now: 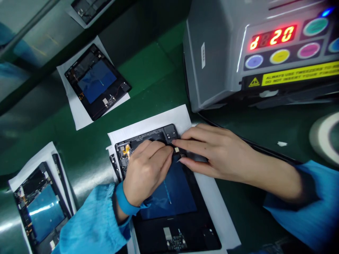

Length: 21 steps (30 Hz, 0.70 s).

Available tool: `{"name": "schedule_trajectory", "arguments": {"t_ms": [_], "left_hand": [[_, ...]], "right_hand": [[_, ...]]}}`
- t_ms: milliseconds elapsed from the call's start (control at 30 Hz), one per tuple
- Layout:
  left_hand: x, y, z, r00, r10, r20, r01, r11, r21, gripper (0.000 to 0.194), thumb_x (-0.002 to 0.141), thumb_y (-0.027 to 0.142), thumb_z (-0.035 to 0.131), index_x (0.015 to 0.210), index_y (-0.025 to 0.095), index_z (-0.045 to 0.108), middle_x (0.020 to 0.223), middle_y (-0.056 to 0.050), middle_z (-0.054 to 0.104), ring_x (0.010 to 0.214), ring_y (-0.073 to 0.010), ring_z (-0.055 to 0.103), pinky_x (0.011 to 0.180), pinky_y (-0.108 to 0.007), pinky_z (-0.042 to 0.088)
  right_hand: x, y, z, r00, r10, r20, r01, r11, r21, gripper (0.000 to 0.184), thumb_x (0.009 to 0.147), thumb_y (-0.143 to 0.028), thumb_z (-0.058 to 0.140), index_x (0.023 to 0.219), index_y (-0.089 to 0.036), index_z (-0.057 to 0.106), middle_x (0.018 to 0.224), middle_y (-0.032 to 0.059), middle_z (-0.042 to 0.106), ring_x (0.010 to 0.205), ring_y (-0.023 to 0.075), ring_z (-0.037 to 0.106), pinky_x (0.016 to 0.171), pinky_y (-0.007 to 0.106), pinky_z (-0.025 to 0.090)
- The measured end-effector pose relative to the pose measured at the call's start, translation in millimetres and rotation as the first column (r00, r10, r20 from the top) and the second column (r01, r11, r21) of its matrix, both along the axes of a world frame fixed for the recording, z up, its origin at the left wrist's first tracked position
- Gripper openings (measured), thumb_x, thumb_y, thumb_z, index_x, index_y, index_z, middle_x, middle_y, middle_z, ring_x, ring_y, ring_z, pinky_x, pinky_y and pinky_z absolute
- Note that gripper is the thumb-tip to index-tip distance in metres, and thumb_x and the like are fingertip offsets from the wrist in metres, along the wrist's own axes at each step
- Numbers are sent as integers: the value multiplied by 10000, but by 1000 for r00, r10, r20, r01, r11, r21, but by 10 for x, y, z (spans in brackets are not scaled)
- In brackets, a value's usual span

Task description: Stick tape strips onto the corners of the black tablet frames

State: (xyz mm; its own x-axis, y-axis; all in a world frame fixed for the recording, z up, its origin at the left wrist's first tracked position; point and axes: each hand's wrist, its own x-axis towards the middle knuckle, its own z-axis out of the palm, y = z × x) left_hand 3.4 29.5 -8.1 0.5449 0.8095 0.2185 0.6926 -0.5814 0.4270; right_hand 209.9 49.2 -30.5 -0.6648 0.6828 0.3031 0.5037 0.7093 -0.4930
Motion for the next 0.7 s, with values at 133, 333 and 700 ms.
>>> {"name": "schedule_trajectory", "arguments": {"t_ms": [133,333,700], "left_hand": [[-3,2,-5,999,34,5,-34,999,6,105,879,119,561,942,130,644,849,-52,645,785,-164,580,717,-304,493],[17,14,17,995,99,12,-99,995,-9,124,895,152,533,907,156,656,819,-47,652,771,-164,587,700,-311,497],[4,-40,-38,996,86,11,-86,996,9,157,913,154,505,842,143,645,821,-54,645,769,-165,576,706,-310,496]], "right_hand": [[-37,-20,80,986,-23,164,2,992,127,315,899,-302,523,1132,-114,622,911,90,614,806,210,558,659,333,452],[-63,-53,106,979,-53,199,20,986,165,329,887,-307,528,1132,-111,624,914,95,616,825,222,560,668,346,431],[-85,-128,54,975,-55,214,-6,962,273,318,887,-275,524,1105,-70,632,894,97,632,795,226,561,659,351,418]]}}
